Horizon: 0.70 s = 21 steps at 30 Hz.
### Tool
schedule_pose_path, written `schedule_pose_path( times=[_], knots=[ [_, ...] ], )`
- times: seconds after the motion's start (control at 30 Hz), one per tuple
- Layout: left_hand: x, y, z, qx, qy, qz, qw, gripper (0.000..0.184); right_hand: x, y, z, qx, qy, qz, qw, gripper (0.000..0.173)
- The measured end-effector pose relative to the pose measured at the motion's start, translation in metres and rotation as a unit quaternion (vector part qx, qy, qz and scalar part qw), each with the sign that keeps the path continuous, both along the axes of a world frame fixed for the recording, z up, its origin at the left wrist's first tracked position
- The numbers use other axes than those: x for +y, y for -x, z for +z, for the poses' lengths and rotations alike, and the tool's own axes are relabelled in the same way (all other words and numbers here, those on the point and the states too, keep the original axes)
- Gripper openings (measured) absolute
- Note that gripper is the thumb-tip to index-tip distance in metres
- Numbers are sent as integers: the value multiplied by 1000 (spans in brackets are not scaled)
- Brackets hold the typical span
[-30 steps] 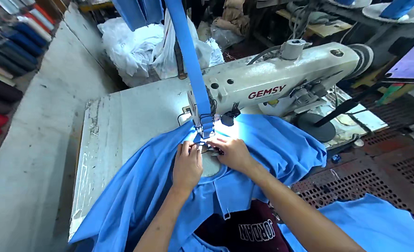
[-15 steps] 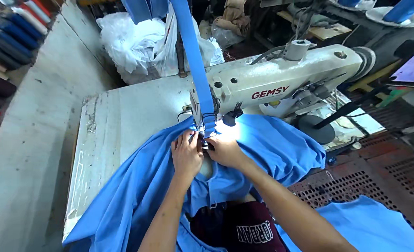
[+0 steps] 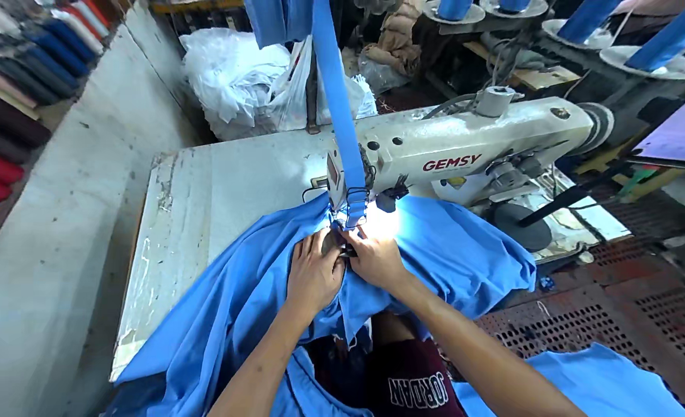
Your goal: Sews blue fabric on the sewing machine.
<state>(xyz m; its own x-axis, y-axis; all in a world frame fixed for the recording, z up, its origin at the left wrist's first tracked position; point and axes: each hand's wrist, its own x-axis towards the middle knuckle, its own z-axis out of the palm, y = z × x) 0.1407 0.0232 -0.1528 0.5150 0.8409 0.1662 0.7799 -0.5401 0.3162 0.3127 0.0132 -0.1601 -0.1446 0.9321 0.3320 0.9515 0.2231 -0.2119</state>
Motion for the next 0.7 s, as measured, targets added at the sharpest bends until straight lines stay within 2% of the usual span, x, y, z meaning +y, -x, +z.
schedule_pose_path(
  times=[0.1,0.17,0.27,0.33,0.4,0.47,0.53,0.6,0.7],
  knots=[
    [-1,-4,3,13,-11,14,1000,35,7,-14,-3,-4,-8,37,999,35],
    [-3,-9,3,26,-26,21,999,35,18,-28,-4,17,-22,79,996,27],
    [-2,-13,7,48,-19,28,998,38,31,-41,7,37,40,104,993,20],
    [-1,-15,7,41,-24,26,999,38,22,-38,19,34,79,71,994,21],
    [0,-14,6,33,-26,24,999,37,-8,-24,30,52,76,29,995,24],
    [0,-13,7,35,-14,26,999,38,-48,-10,30,87,54,8,995,25],
    [-1,-14,4,34,-26,34,998,38,-70,-11,21,92,77,-29,992,32],
    [-1,-14,0,30,-45,40,998,38,-63,-30,14,58,73,-98,991,35],
    [-2,-19,0,30,-56,45,997,38,-33,-49,43,46,213,-157,963,41]
  ],
)
